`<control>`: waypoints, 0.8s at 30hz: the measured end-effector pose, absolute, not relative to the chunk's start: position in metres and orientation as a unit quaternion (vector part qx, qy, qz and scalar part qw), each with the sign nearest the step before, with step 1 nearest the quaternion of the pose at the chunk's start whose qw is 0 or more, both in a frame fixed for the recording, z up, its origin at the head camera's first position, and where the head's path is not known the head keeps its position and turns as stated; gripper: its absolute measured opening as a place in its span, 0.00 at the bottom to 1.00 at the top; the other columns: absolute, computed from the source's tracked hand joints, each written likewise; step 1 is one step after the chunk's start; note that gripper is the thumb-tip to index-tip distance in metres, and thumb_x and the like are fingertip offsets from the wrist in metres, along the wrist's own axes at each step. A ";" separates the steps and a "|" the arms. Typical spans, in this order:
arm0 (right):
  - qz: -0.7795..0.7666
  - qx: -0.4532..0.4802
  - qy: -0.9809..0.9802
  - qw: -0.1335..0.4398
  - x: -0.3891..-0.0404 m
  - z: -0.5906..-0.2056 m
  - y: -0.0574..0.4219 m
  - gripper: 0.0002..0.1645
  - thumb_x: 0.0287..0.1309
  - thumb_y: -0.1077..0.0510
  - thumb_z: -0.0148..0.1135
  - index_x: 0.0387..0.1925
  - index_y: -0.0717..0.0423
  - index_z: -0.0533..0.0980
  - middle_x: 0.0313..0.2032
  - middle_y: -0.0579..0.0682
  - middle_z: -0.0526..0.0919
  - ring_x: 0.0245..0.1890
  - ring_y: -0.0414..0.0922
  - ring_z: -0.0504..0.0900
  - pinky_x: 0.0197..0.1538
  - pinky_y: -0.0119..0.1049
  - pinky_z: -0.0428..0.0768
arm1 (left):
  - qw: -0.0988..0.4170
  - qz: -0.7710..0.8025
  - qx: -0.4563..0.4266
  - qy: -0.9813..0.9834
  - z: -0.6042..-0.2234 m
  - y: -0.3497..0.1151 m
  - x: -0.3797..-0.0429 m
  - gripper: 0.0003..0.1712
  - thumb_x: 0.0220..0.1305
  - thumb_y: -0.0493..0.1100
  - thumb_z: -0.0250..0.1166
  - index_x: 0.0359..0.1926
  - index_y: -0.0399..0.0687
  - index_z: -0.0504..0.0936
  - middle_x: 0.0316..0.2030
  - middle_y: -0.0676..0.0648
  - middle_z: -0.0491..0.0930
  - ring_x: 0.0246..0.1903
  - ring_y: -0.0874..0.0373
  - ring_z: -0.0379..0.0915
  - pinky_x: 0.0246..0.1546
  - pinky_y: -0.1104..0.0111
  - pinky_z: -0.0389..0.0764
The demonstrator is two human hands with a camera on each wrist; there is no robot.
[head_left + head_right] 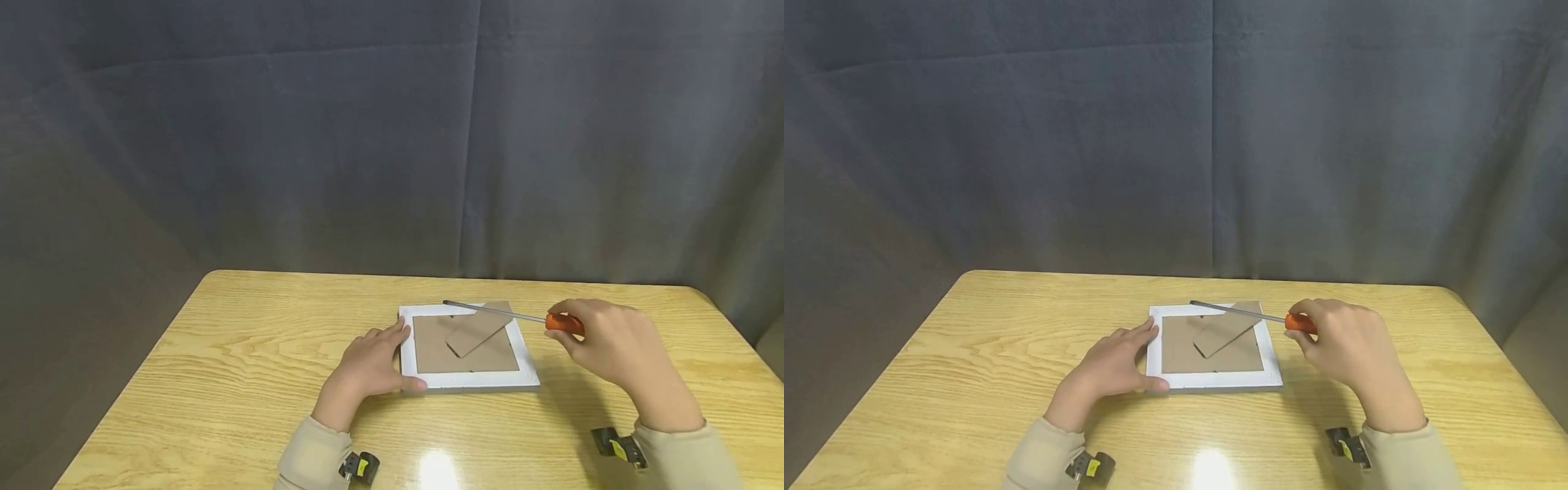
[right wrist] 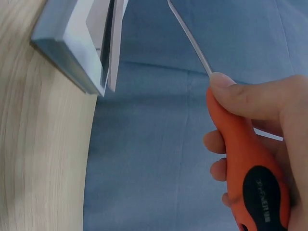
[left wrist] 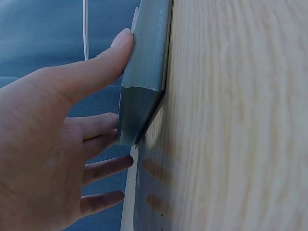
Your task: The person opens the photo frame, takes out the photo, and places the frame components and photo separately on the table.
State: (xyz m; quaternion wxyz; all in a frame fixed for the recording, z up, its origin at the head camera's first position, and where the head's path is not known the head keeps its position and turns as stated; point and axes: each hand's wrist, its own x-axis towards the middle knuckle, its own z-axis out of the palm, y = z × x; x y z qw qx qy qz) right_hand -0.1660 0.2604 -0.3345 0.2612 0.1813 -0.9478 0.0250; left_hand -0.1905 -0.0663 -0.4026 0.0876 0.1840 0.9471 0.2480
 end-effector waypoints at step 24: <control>0.063 0.082 -0.971 0.217 -0.159 -0.323 0.309 0.15 0.46 0.44 0.67 0.34 0.46 0.82 0.17 0.43 0.82 0.15 0.39 0.69 0.16 0.34 0.61 | 0.085 0.242 0.186 0.949 -0.403 -0.067 -0.192 0.59 0.37 0.68 0.69 0.70 0.50 0.61 0.73 0.47 0.56 0.67 0.45 0.56 0.64 0.43 0.62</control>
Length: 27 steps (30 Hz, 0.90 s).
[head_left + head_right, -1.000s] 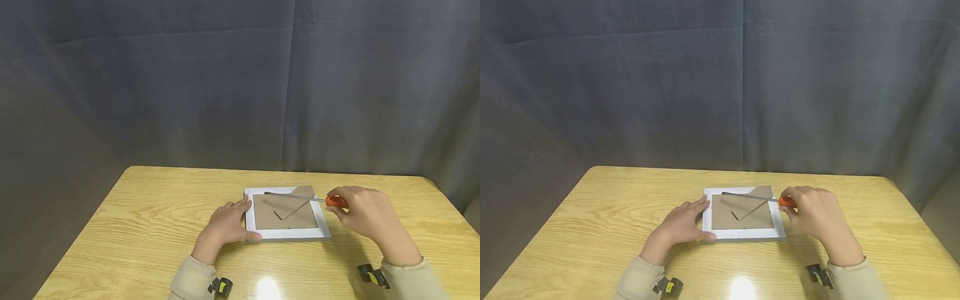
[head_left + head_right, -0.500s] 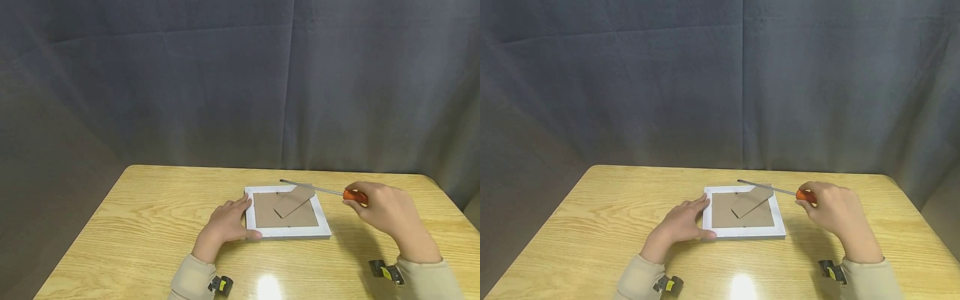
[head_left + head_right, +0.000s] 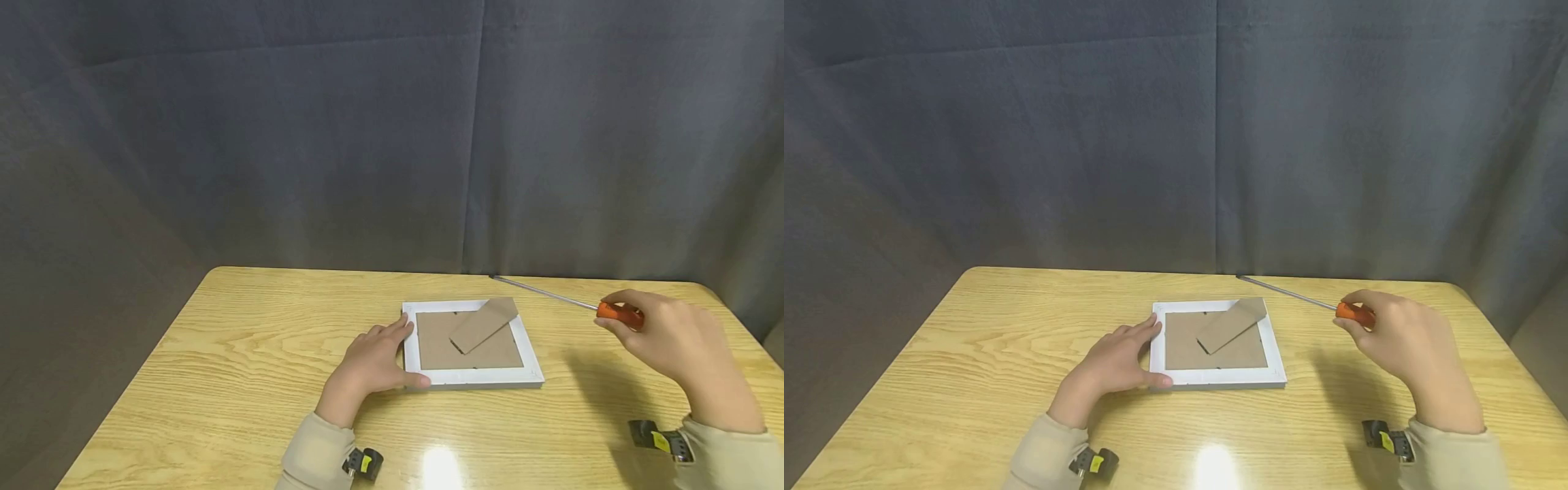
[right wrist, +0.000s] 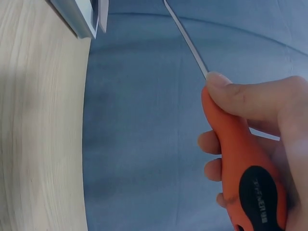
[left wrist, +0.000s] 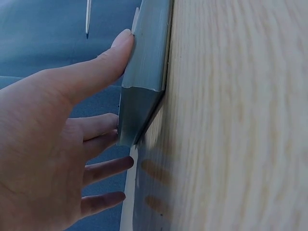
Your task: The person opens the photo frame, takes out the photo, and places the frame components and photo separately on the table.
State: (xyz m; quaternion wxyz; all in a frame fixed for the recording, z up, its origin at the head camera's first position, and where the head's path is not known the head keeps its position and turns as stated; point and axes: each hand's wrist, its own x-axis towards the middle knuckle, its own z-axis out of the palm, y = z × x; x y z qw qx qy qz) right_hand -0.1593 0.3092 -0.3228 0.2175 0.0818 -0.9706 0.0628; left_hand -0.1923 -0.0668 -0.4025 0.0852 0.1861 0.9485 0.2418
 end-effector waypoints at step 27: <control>0.069 0.090 -0.969 0.217 -0.160 -0.326 0.299 0.13 0.45 0.43 0.68 0.33 0.42 0.83 0.20 0.43 0.85 0.17 0.40 0.73 0.16 0.36 0.64 | 0.064 -0.020 0.136 0.988 -0.376 -0.026 -0.151 0.54 0.51 0.73 0.55 0.63 0.32 0.67 0.66 0.34 0.67 0.62 0.46 0.65 0.60 0.53 0.70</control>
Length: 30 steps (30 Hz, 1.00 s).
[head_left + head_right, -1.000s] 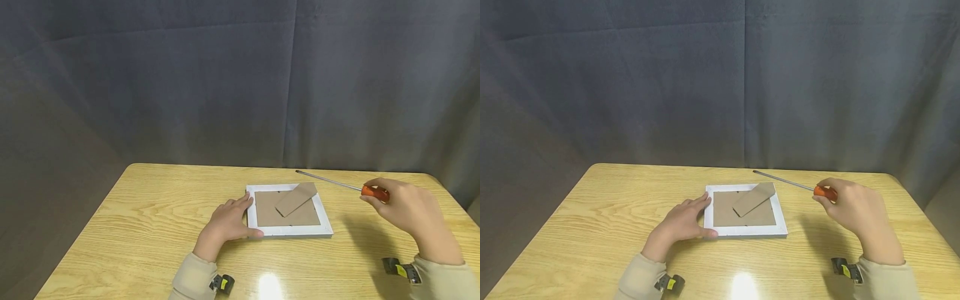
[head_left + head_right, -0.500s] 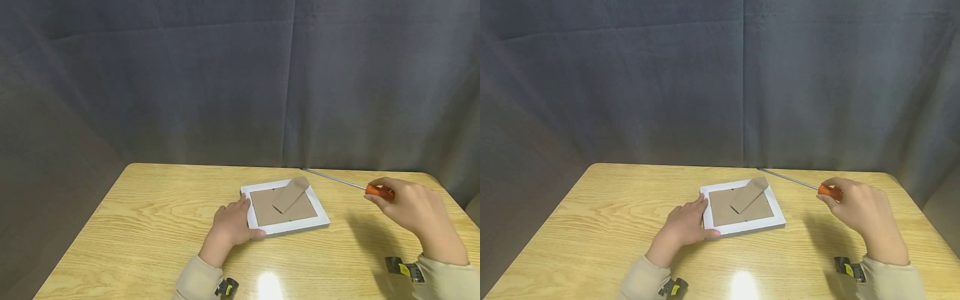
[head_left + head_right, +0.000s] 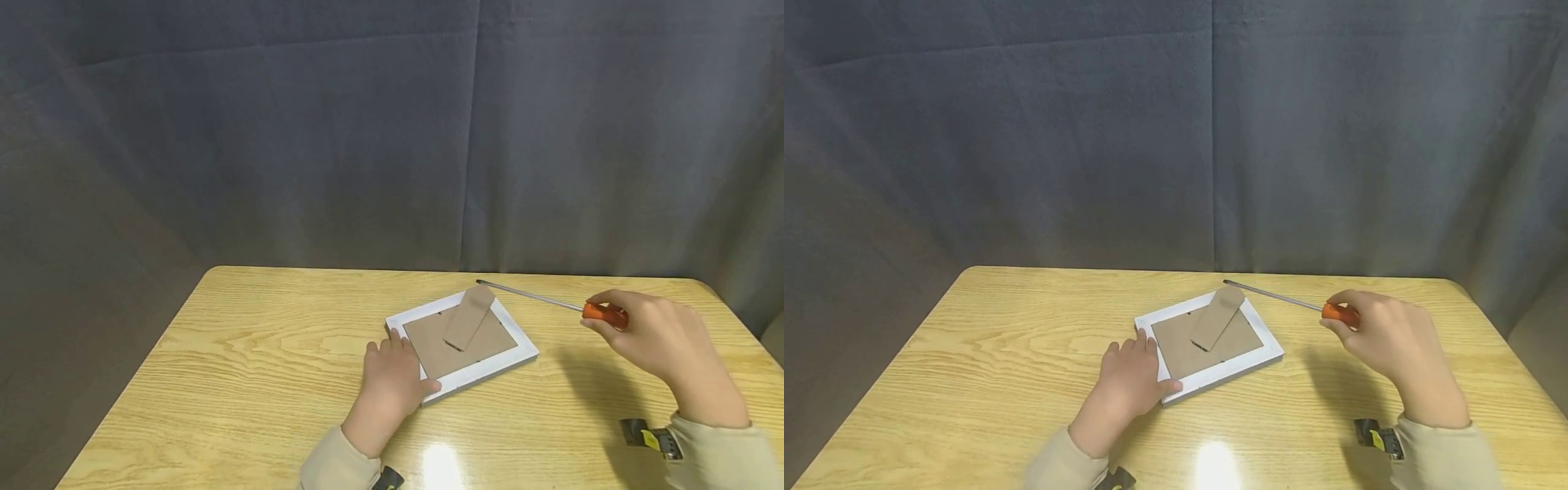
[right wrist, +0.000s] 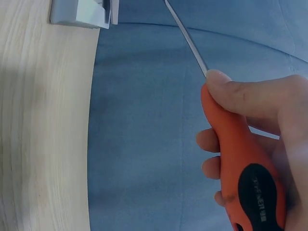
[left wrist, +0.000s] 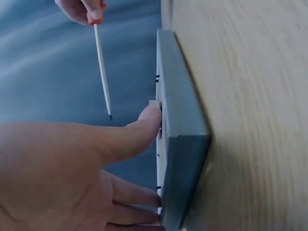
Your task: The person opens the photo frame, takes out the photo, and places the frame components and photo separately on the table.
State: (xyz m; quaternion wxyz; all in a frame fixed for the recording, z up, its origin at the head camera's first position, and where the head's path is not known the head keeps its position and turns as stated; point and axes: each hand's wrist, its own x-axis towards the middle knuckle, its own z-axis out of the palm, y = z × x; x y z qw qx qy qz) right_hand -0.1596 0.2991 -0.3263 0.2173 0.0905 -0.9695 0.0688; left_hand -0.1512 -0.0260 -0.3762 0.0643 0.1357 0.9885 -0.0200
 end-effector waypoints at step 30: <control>0.061 0.112 -0.971 0.201 -0.161 -0.329 0.292 0.12 0.44 0.46 0.69 0.33 0.41 0.83 0.20 0.43 0.85 0.16 0.38 0.72 0.15 0.34 0.64 | 0.096 0.194 0.200 0.956 -0.394 -0.069 -0.182 0.62 0.36 0.63 0.73 0.71 0.45 0.58 0.74 0.40 0.51 0.72 0.44 0.43 0.72 0.49 0.52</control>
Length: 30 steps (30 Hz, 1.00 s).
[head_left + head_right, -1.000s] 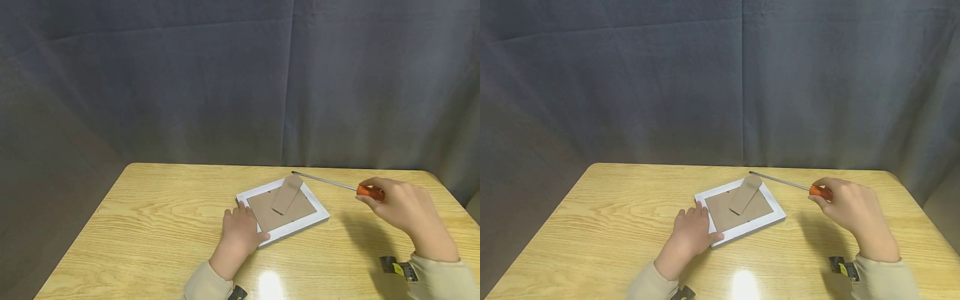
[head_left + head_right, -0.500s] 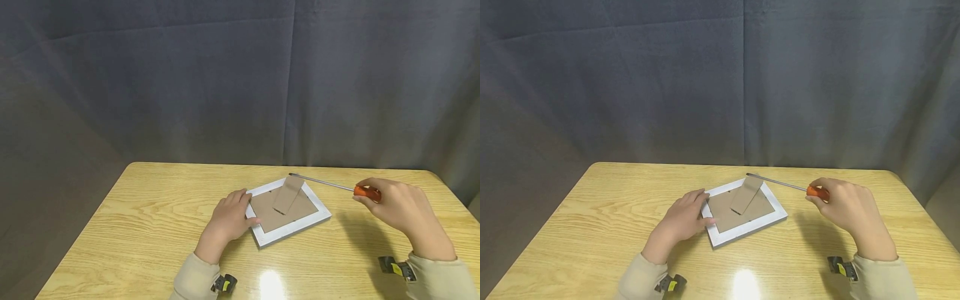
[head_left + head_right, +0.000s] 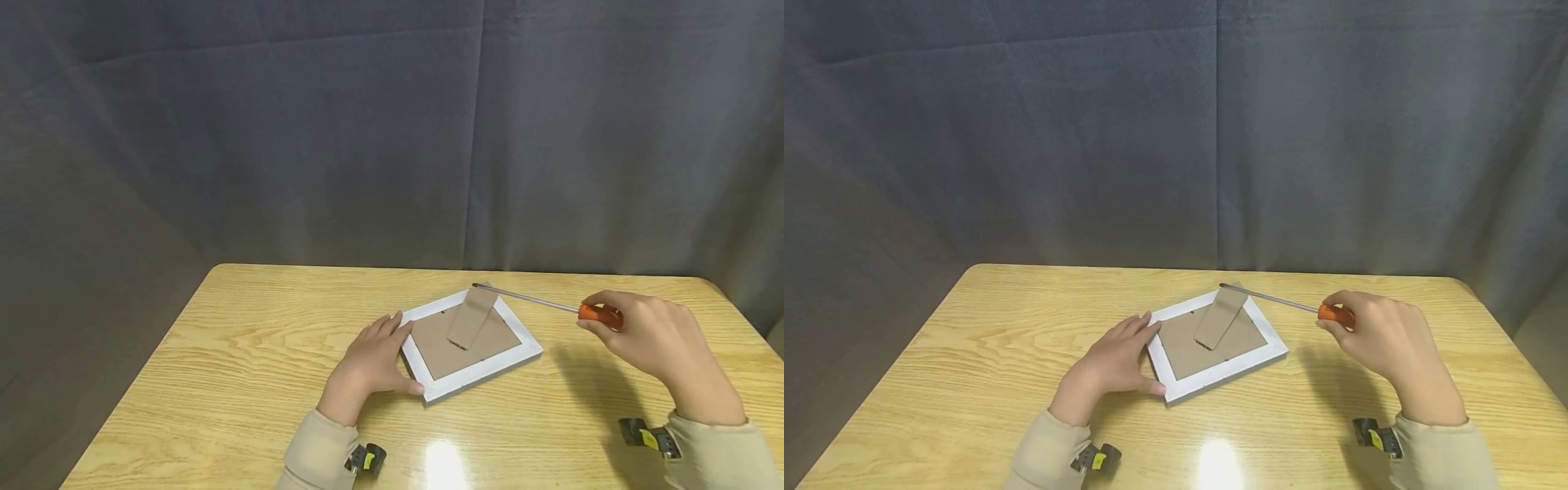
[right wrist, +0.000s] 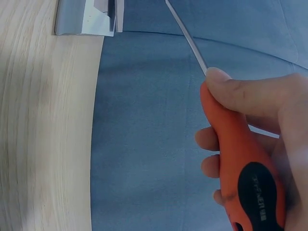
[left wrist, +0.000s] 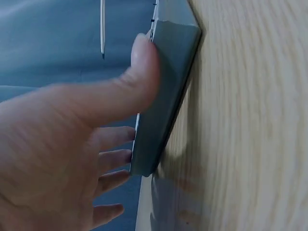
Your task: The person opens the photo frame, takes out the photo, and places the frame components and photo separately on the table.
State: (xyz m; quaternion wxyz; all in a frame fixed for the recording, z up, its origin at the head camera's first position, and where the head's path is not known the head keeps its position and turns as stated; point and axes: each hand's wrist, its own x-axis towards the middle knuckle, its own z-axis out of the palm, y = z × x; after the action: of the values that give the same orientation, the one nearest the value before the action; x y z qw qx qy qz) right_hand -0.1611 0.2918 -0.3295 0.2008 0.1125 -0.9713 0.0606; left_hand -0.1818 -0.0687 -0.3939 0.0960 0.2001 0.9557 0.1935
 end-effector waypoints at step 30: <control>0.058 0.122 -0.969 0.206 -0.161 -0.333 0.286 0.11 0.43 0.46 0.69 0.32 0.41 0.82 0.16 0.38 0.78 0.16 0.35 0.68 0.17 0.32 0.63 | 0.046 -0.141 0.089 0.985 -0.374 -0.011 -0.137 0.49 0.44 0.76 0.53 0.52 0.42 0.81 0.57 0.41 0.79 0.55 0.48 0.74 0.56 0.54 0.78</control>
State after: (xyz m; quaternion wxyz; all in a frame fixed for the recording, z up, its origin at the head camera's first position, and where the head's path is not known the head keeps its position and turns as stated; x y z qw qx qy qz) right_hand -0.1608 0.2857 -0.3326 0.2065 0.1219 -0.9691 0.0579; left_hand -0.1372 -0.0106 -0.3742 0.0464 0.0886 0.9849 -0.1412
